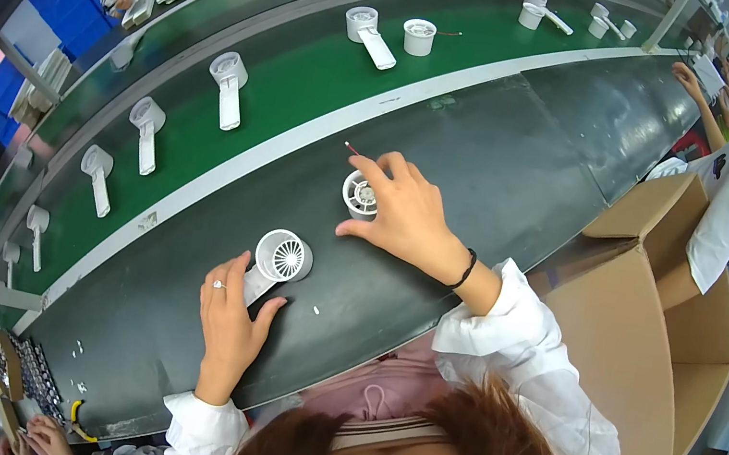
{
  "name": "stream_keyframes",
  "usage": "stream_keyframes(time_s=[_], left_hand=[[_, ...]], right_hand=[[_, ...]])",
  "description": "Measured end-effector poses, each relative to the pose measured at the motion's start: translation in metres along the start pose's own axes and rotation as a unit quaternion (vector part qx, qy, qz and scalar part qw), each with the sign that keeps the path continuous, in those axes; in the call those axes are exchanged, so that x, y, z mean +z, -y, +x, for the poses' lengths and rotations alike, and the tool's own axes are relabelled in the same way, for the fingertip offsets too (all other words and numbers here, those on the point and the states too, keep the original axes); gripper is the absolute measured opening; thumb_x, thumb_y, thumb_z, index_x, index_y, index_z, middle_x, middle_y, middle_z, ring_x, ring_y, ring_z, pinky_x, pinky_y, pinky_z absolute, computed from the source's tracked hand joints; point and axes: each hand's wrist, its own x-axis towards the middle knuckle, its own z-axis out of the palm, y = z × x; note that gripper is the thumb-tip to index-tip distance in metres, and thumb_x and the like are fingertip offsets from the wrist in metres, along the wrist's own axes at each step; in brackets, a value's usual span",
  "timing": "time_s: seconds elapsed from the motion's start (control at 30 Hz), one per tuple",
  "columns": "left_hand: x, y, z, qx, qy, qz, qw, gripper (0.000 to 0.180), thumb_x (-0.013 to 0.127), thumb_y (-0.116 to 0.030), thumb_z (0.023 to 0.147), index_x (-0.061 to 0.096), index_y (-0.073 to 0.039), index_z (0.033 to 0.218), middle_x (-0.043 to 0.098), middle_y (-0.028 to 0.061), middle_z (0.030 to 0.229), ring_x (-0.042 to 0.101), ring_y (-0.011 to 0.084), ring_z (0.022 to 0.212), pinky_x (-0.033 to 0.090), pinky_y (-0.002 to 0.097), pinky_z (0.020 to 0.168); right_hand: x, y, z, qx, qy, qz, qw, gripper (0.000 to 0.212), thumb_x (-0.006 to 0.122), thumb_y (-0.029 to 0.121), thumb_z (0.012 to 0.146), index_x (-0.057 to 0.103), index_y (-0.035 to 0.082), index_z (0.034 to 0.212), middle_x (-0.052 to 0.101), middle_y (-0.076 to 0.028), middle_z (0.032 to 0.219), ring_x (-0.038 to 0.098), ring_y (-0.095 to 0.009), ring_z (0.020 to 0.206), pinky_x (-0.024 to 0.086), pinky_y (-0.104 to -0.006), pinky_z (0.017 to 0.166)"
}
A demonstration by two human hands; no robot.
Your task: The person assembles portable fans by connecting motor components, fitting wires and internal parts into the plastic handle and head casings by hand, pressing the housing pieces together, and picking additional parts from a box along the conveyor line.
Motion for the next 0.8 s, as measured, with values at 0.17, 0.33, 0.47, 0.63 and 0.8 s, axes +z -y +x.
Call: stream_keyframes(time_s=[0.17, 0.33, 0.47, 0.63, 0.8], left_hand=[[-0.003, -0.042, -0.004, 0.032, -0.136, -0.094, 0.986, 0.034, 0.070, 0.000, 0.073, 0.061, 0.004, 0.105, 0.062, 0.0197, 0.105, 0.059, 0.0360, 0.096, 0.047, 0.0410, 0.084], [0.028, -0.083, 0.000, 0.081, -0.110, -0.165, 0.977, 0.032, 0.066, 0.002, 0.076, 0.062, 0.004, 0.108, 0.062, 0.0187, 0.109, 0.061, 0.0323, 0.085, 0.050, 0.0365, 0.072], [0.048, -0.096, 0.005, 0.039, -0.089, -0.110, 0.989, 0.042, 0.067, -0.005, 0.079, 0.058, -0.001, 0.119, 0.057, 0.0154, 0.116, 0.061, 0.0322, 0.085, 0.051, 0.0370, 0.072], [0.066, -0.095, 0.003, 0.010, -0.021, -0.092, 0.995, 0.035, 0.067, -0.009, 0.080, 0.060, -0.003, 0.113, 0.061, 0.0107, 0.096, 0.063, 0.0274, 0.076, 0.050, 0.0373, 0.061], [0.074, -0.091, -0.003, -0.022, 0.014, -0.127, 0.992, 0.011, 0.064, -0.011, 0.084, 0.064, -0.007, 0.095, 0.060, 0.0112, 0.069, 0.060, 0.0289, 0.060, 0.045, 0.0387, 0.051]], right_hand=[[0.006, -0.020, -0.013, -0.051, -0.004, 0.028, 0.998, 0.049, 0.073, 0.011, 0.063, 0.062, 0.010, 0.111, 0.059, -0.012, 0.106, 0.058, -0.032, 0.095, 0.049, -0.0411, 0.082], [-0.022, -0.020, -0.044, -0.107, 0.126, 0.131, 0.977, 0.050, 0.061, -0.005, 0.057, 0.068, 0.012, 0.103, 0.054, -0.015, 0.122, 0.051, -0.036, 0.108, 0.043, -0.0387, 0.094], [-0.032, -0.019, -0.065, -0.144, 0.143, 0.239, 0.950, 0.042, 0.071, -0.002, 0.059, 0.070, 0.009, 0.099, 0.052, -0.017, 0.131, 0.051, -0.035, 0.116, 0.042, -0.0412, 0.097], [-0.021, -0.031, -0.080, -0.081, 0.072, 0.288, 0.952, 0.053, 0.077, -0.001, 0.060, 0.066, 0.004, 0.112, 0.056, -0.017, 0.126, 0.059, -0.028, 0.109, 0.046, -0.0369, 0.093], [-0.023, -0.027, -0.083, -0.065, 0.055, 0.261, 0.961, 0.058, 0.069, -0.001, 0.058, 0.062, 0.003, 0.116, 0.058, -0.016, 0.116, 0.059, -0.030, 0.102, 0.047, -0.0369, 0.090]])
